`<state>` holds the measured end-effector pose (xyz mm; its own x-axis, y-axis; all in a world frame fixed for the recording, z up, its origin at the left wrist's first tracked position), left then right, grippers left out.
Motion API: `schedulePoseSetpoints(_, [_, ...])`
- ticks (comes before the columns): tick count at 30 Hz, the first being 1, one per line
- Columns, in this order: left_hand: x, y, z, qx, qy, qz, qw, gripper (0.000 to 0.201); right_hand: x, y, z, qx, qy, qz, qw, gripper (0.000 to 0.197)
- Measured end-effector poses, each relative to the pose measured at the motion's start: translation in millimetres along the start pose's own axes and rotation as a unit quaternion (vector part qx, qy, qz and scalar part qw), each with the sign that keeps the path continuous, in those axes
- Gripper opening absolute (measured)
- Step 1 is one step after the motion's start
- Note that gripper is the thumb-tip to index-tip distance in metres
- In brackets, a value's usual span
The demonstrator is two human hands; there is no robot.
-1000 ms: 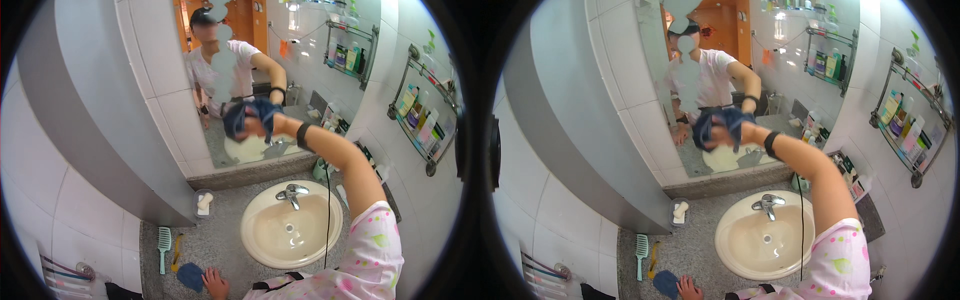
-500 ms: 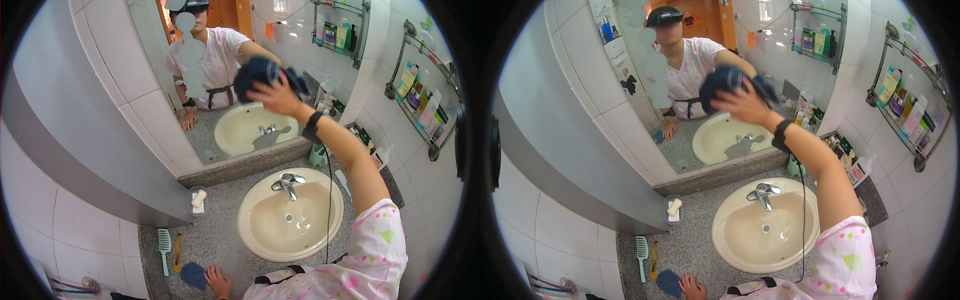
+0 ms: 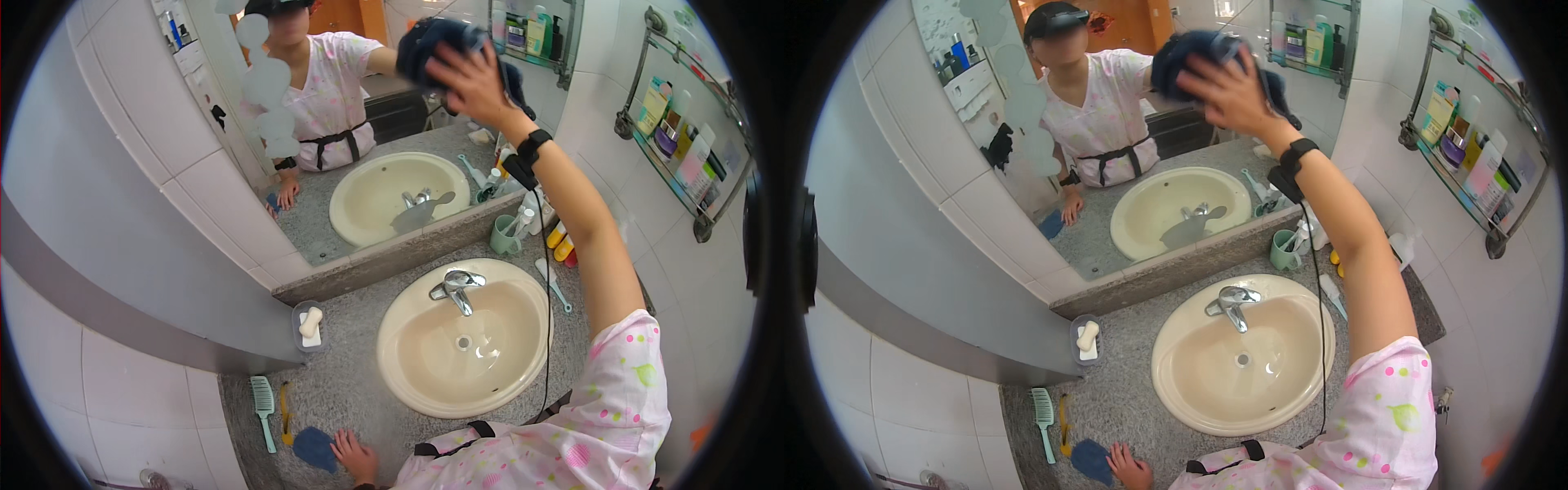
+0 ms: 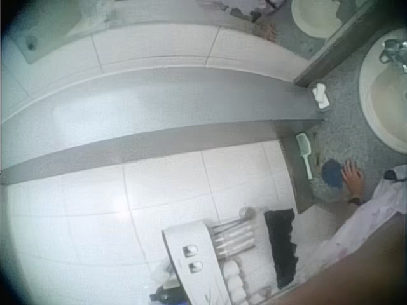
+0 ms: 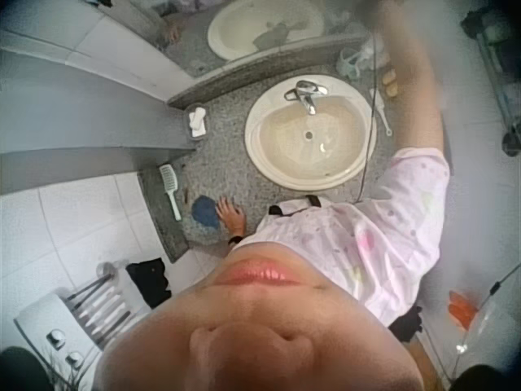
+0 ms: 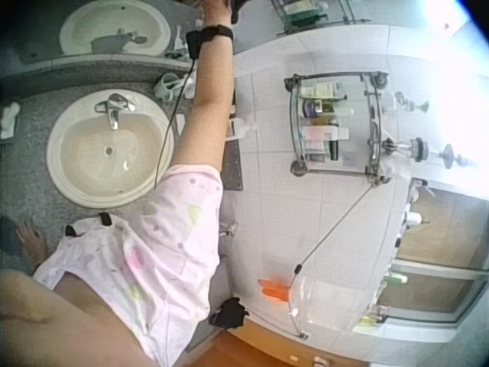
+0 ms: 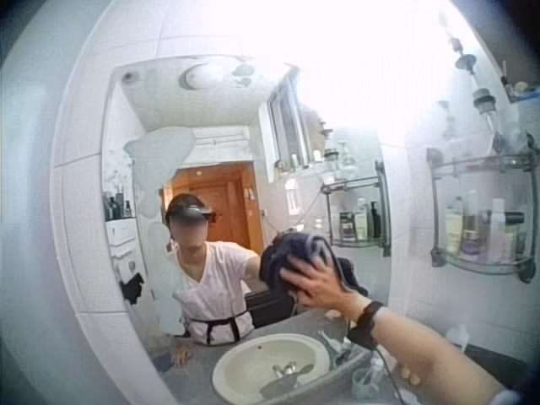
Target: The person washes a dark cloth in a sink and then wipes a bathroom mirror with the cloth several times before moving to a desk and picking up a notebook.
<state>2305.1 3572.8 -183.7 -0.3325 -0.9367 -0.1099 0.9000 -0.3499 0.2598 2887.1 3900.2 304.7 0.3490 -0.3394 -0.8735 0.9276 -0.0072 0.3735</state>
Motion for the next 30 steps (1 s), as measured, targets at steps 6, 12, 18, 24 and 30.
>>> schedulePoseSetpoints(6, [1.5,6.9,5.0,0.015,0.000,0.025,1.000,0.059,24.6,92.1,-3.5,-0.005,0.239,-0.349,0.906,0.068])
schedulePoseSetpoints(12, [9.3,14.0,19.1,0.026,0.037,-0.003,0.999,0.051,41.6,170.9,6.4,-0.084,0.186,-0.657,0.725,0.064])
schedulePoseSetpoints(18, [10.5,0.5,3.0,0.003,0.072,-0.043,0.996,0.050,-58.3,84.7,4.3,-0.003,0.216,-0.401,0.890,0.067])
schedulePoseSetpoints(24, [12.2,-8.0,3.0,-0.024,0.024,-0.045,0.998,0.058,-139.4,-133.9,12.2,-0.086,0.074,-0.129,0.985,0.063])
schedulePoseSetpoints(30, [6.4,2.1,18.3,-0.027,-0.043,-0.037,0.998,0.062,-133.5,-201.7,-7.4,-0.134,0.045,0.145,0.979,0.070])
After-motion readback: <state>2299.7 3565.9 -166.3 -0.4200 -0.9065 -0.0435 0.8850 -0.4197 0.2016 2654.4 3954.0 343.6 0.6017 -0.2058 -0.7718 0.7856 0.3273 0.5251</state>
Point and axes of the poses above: each hand's wrist, its own x-axis away from the middle knuckle, its own z-axis out of the back of the hand, y = z × x, the point moved 3 cm from there along -x, towards the middle knuckle, and after that the axes turned 10 degrees about -z, right-handed, at the moved point
